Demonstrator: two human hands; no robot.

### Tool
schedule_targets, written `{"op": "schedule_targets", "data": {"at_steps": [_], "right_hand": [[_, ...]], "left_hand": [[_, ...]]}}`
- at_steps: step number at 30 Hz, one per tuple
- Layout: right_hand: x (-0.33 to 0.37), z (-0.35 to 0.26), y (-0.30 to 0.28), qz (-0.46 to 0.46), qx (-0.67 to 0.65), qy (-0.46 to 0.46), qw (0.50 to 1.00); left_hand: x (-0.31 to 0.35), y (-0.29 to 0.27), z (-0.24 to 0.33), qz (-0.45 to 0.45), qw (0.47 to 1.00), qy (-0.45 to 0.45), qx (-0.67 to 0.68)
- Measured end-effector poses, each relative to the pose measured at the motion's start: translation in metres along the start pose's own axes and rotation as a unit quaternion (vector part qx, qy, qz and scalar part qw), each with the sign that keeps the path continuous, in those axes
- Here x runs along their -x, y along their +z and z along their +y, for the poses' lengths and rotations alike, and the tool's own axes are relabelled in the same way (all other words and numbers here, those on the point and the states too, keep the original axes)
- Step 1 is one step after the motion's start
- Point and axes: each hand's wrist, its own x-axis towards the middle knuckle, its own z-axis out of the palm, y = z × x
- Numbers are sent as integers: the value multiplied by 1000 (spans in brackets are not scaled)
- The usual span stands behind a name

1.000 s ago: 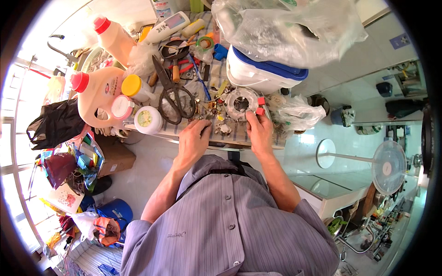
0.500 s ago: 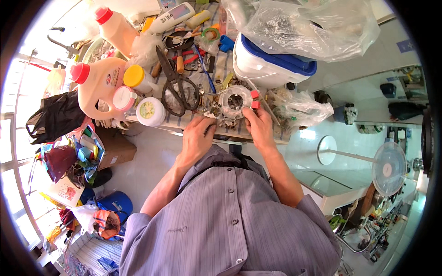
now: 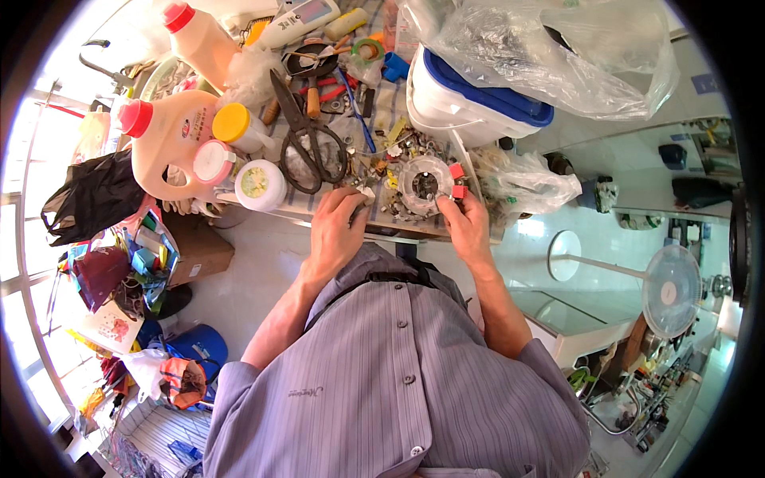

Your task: The person is assembling a mechanical component by hand. They pick up small metal pieces and a spring from a cluttered counter and place them into a circular metal housing. They hold the housing in one hand while using the other to position the internal parts.

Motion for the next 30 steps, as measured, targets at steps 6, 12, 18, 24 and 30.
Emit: {"op": "schedule_targets", "data": {"at_steps": [6,12,18,24,30], "right_hand": [[0,-5,-10,-10,4,15,1000],[-11,-5,14,42,-201,113,972],[-11,-1,16,11,-207,120,971],[-3,-9,12,57,-256,113,958],[4,-8,11,56,-221,74,971]], "left_hand": [[-5,-1,10,-50,999,4,-22],[-4,9,19,-51,997,38,-43],[-36,7,12,11,996,80,-47],[-104,27,7,-62,979,175,-83],[-124,52,8,-130,965,171,-151]]}}
